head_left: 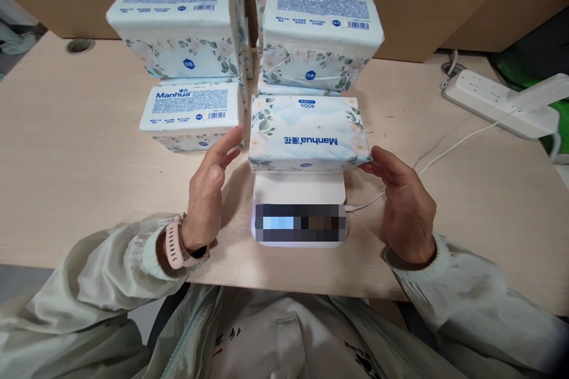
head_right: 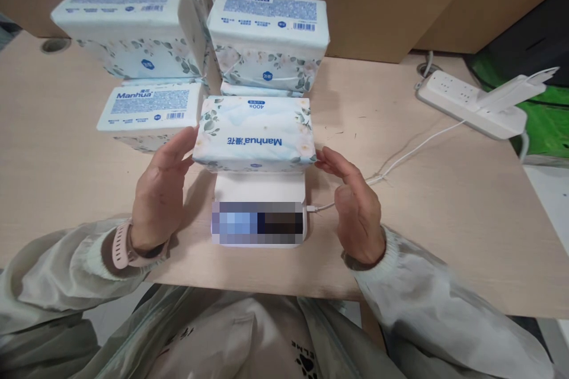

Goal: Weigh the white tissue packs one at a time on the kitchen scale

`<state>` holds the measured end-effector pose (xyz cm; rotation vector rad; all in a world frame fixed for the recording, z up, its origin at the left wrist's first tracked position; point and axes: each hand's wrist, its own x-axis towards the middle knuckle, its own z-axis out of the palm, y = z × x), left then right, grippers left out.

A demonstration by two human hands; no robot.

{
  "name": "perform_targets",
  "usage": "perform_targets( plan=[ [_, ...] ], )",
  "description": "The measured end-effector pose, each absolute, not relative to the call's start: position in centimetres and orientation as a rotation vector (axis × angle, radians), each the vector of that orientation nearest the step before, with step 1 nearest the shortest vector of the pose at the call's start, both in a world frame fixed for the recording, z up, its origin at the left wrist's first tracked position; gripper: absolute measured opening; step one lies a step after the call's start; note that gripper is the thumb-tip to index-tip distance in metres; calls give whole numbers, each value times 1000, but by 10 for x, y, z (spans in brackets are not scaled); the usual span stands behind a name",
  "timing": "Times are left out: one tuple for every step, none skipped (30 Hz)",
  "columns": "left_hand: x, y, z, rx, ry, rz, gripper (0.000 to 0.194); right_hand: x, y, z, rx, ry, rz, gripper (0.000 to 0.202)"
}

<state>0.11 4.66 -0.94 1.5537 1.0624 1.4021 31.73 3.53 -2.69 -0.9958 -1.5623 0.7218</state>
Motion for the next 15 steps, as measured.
perform_targets(
  plan=[
    [1, 47, -8, 1538, 1083, 1434, 44, 317, 36, -27, -984, -1557, 725, 48],
    [1, 48, -6, 1521, 1104, 1460, 42, 317, 36, -28, -984, -1549, 726, 48],
    [1, 48, -4, 1500, 1126, 1487, 42, 317, 37, -29, -997, -1544, 727, 47],
    [1, 48, 0, 1480, 1148, 1498, 41, 318, 37, -30, -1016, -1541, 732, 47],
    [1, 48, 4, 1463, 1167, 1498, 40, 318, 37, -31, -1035, -1542, 745, 47],
    [1, 47, 8, 1452, 1182, 1481, 39, 318, 38, -32, -1054, -1545, 767, 48],
    [1, 46, 14, 1451, 1191, 1452, 38, 318, 38, -32, -1071, -1546, 793, 50],
    [2, 45, 21, 1464, 1191, 1412, 37, 318, 39, -33, -1081, -1545, 818, 52],
    [3, 44, 28, 1486, 1181, 1357, 37, 318, 40, -33, -1089, -1541, 840, 55],
    [5, 44, 35, 1513, 1164, 1287, 39, 318, 40, -33, -1095, -1531, 854, 58],
    [8, 45, 41, 1538, 1139, 1217, 40, 318, 42, -32, -1103, -1518, 863, 61],
    [12, 47, 47, 1557, 1105, 1145, 41, 318, 44, -31, -1112, -1501, 869, 63],
    [17, 50, 51, 1572, 1065, 1083, 42, 320, 46, -31, -1125, -1477, 867, 63],
    [23, 55, 54, 1582, 1021, 1032, 43, 322, 49, -30, -1143, -1448, 856, 63],
    [30, 62, 56, 1592, 973, 1000, 43, 326, 53, -30, -1158, -1414, 831, 63]
  ],
)
